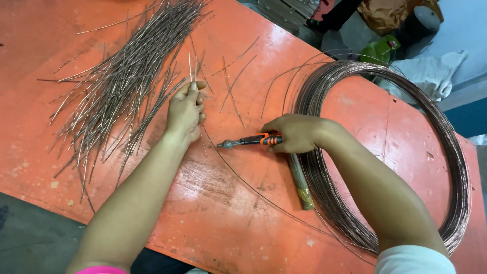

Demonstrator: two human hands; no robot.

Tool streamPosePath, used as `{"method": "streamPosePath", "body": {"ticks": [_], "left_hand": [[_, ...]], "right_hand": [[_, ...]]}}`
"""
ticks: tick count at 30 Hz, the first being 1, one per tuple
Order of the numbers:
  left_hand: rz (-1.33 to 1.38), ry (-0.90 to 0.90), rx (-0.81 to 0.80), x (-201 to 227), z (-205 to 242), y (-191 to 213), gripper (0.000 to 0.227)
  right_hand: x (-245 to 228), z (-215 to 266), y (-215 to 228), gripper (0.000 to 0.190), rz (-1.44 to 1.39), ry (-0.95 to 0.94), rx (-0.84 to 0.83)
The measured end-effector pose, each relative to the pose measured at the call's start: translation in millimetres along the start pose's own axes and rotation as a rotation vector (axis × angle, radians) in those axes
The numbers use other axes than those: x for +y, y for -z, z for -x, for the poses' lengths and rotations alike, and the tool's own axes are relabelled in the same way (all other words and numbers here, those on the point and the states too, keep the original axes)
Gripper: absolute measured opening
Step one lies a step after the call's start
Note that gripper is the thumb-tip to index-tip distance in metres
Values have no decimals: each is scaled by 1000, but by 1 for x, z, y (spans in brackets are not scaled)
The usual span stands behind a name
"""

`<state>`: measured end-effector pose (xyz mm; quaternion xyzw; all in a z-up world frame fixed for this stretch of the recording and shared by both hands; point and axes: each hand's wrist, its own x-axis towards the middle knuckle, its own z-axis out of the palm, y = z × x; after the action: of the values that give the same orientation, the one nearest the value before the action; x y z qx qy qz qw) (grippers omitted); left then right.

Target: Cutting lengths of copper wire from a large coil using wire cutters on a workbench

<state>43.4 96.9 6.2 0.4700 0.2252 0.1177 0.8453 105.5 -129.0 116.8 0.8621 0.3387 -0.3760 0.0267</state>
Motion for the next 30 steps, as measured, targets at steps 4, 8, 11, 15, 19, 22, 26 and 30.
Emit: {"method": "streamPosePath", "body": {"ticks": [4,8,11,15,19,22,26,30], "left_hand": [[5,7,-6,1,-1,-1,24],[17,13,-24,-2,-4,-2,24],[1,18,-30,2,0,-2,25],[-6,16,-44,5,5,-4,26],[-4,17,-54,6,5,-4,26],[-6,18,-49,4,7,-3,26],[25,4,-96,2,3,-4,26],[31,2,-133,2,5,-5,25]], "right_hand": [[-8,1,2,53,27,-2,-23],[-14,0,2,53,30,-19,-35],[-15,-3,1,54,41,-29,-44],[-21,-3,0,55,68,-35,-54],[-27,-1,1,57,90,-39,-68],[-36,4,0,58,135,-34,-57],[-37,4,-1,50,234,-61,-65],[-31,3,-9,46,233,-85,-71]]}}
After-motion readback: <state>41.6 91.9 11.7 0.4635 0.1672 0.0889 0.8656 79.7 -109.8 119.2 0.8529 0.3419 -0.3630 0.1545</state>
